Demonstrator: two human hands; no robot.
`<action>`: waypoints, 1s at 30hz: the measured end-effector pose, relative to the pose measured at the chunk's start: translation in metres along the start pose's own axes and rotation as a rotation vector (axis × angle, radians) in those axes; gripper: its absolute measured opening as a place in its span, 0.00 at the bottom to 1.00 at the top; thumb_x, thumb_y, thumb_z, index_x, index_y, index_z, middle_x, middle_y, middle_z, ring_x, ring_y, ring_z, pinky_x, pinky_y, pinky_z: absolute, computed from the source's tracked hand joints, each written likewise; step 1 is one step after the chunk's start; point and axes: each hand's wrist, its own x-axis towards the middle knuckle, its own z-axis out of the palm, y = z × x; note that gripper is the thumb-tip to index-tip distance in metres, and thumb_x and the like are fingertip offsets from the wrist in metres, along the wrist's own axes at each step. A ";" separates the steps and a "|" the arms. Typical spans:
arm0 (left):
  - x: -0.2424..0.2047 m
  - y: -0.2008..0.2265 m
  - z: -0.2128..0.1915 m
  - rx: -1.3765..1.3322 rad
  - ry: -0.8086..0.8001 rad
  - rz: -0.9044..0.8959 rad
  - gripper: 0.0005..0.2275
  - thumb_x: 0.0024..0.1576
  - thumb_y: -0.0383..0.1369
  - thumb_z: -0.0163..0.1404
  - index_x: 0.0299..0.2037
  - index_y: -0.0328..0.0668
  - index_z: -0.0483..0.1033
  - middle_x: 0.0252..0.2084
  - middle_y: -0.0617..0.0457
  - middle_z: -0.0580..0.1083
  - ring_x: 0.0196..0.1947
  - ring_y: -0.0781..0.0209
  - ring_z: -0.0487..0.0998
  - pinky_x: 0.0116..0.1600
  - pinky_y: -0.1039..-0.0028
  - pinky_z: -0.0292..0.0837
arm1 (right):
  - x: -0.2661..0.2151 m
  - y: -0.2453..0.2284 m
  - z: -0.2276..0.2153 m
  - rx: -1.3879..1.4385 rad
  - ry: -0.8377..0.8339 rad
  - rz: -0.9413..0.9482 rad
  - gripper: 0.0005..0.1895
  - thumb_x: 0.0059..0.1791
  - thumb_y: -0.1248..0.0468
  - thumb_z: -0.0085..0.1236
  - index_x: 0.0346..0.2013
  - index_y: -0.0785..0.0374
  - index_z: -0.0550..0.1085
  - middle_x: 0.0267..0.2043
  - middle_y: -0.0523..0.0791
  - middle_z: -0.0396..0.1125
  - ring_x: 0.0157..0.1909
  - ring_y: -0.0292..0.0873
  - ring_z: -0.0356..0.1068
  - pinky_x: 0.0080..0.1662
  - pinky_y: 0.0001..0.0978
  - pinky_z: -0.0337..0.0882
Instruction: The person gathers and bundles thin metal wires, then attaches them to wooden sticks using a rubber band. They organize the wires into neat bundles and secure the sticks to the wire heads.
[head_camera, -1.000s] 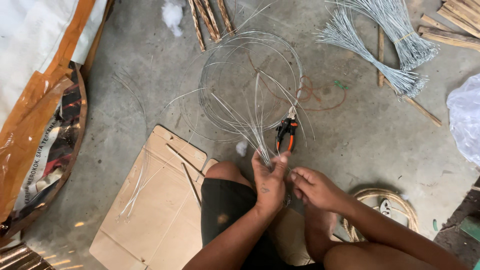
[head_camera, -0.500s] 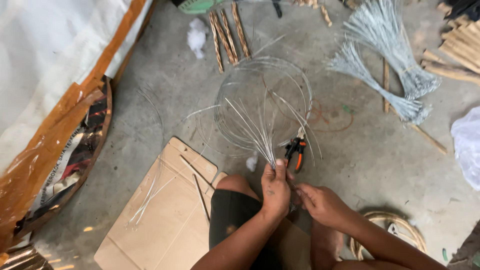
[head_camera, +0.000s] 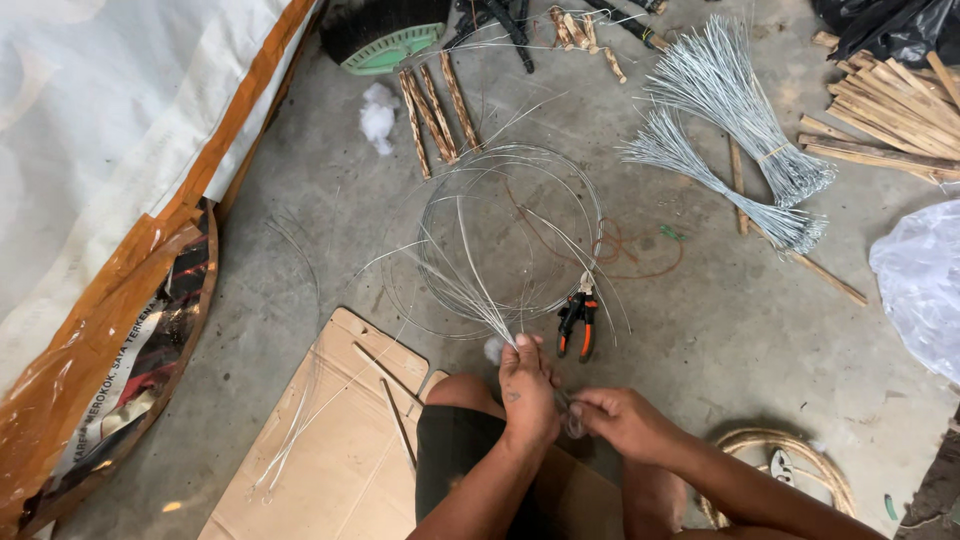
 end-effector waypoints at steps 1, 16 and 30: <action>-0.002 0.002 0.002 -0.026 0.016 -0.035 0.12 0.69 0.42 0.40 0.39 0.43 0.66 0.21 0.60 0.59 0.18 0.70 0.57 0.24 0.75 0.57 | 0.002 0.004 -0.001 0.047 -0.077 0.014 0.15 0.55 0.58 0.49 0.38 0.67 0.79 0.31 0.42 0.75 0.35 0.33 0.72 0.41 0.29 0.73; 0.005 0.073 0.025 0.000 0.090 0.006 0.21 0.66 0.45 0.40 0.23 0.45 0.57 0.13 0.54 0.56 0.09 0.61 0.55 0.14 0.69 0.50 | -0.023 -0.028 -0.016 -0.162 -0.209 -0.019 0.15 0.57 0.55 0.43 0.32 0.61 0.68 0.25 0.40 0.68 0.26 0.34 0.72 0.34 0.29 0.71; 0.006 0.091 0.028 -0.180 -0.081 0.249 0.24 0.69 0.42 0.37 0.19 0.49 0.48 0.14 0.59 0.49 0.13 0.66 0.46 0.18 0.71 0.42 | -0.033 -0.012 -0.023 0.207 -0.374 0.073 0.13 0.55 0.58 0.46 0.43 0.61 0.75 0.37 0.44 0.75 0.38 0.36 0.74 0.43 0.32 0.73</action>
